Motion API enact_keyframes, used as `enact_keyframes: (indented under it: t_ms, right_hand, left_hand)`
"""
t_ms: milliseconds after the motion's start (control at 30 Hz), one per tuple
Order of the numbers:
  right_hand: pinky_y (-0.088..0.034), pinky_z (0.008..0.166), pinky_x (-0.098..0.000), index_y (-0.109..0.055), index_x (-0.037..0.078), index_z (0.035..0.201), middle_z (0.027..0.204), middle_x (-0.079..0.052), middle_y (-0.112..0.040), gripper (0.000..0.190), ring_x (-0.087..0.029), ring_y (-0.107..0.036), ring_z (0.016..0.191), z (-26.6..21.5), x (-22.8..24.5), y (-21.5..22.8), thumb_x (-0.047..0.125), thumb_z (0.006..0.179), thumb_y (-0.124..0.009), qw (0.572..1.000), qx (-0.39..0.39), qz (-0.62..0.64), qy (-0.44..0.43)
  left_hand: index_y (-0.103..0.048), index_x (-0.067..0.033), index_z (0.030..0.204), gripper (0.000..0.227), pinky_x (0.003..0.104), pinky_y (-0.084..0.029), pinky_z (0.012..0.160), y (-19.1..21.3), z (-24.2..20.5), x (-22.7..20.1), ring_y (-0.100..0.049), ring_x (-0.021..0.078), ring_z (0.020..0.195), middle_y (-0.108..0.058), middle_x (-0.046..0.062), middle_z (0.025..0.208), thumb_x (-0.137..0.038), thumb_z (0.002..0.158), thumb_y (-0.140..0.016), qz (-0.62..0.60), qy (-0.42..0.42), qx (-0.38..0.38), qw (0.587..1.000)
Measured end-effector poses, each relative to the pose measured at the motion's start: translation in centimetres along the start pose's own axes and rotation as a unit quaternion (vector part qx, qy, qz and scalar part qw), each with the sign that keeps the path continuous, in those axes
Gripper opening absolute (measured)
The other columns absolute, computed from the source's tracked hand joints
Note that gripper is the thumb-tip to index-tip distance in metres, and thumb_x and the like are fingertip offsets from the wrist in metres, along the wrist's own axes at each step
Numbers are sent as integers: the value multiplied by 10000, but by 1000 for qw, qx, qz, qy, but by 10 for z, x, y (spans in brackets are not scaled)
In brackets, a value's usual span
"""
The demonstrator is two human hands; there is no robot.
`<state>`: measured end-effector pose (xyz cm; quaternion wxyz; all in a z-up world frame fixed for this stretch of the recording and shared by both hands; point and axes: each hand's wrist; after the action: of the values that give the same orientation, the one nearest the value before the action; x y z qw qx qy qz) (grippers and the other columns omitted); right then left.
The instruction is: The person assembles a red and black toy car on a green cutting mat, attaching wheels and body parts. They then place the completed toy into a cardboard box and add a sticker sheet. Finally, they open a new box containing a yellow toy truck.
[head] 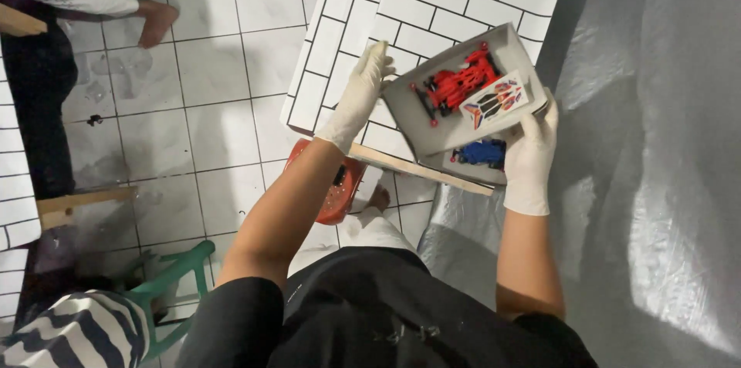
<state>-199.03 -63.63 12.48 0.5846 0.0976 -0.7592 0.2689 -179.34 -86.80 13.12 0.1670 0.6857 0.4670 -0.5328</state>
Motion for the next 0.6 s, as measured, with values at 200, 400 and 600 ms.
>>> enact_keyframes:
  t_ms: [200, 400, 600]
  right_hand:
    - [-613, 1006, -529, -455, 287, 1438, 1461, -147, -499, 540, -379, -637, 1256, 74, -39, 20, 44, 992, -638, 998, -20, 39, 33]
    - [-689, 843, -381, -444, 228, 1371, 1303, -109, -572, 568, -278, -728, 1015, 131, -101, 93, 60, 899, -713, 993, -91, -61, -46]
    - [-492, 909, -397, -602, 279, 1308, 1224, -31, -643, 407, -195, -648, 1064, 160, -111, 143, 361, 936, -744, 900, -121, -390, -151]
  left_hand:
    - [-379, -28, 1538, 760, 571, -458, 1062, -52, 63, 93, -506, 467, 1343, -470, 322, 1455, -480, 996, -660, 14, 99, 26, 995]
    - [-326, -141, 1578, 698, 423, -600, 988, -103, 117, 132, -637, 377, 1228, -602, 226, 1382, -118, 962, -655, 135, 59, 55, 988]
    - [-368, -190, 1563, 667, 406, -593, 1007, -92, 149, 182, -643, 327, 1242, -655, 193, 1326, -19, 933, -504, 266, 97, 63, 957]
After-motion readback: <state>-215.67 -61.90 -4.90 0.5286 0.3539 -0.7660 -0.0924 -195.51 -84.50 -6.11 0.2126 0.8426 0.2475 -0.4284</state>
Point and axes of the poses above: each hand's wrist, its own z-axis towards the middle knuckle, its own y-axis out of the back of the hand, x = y × z
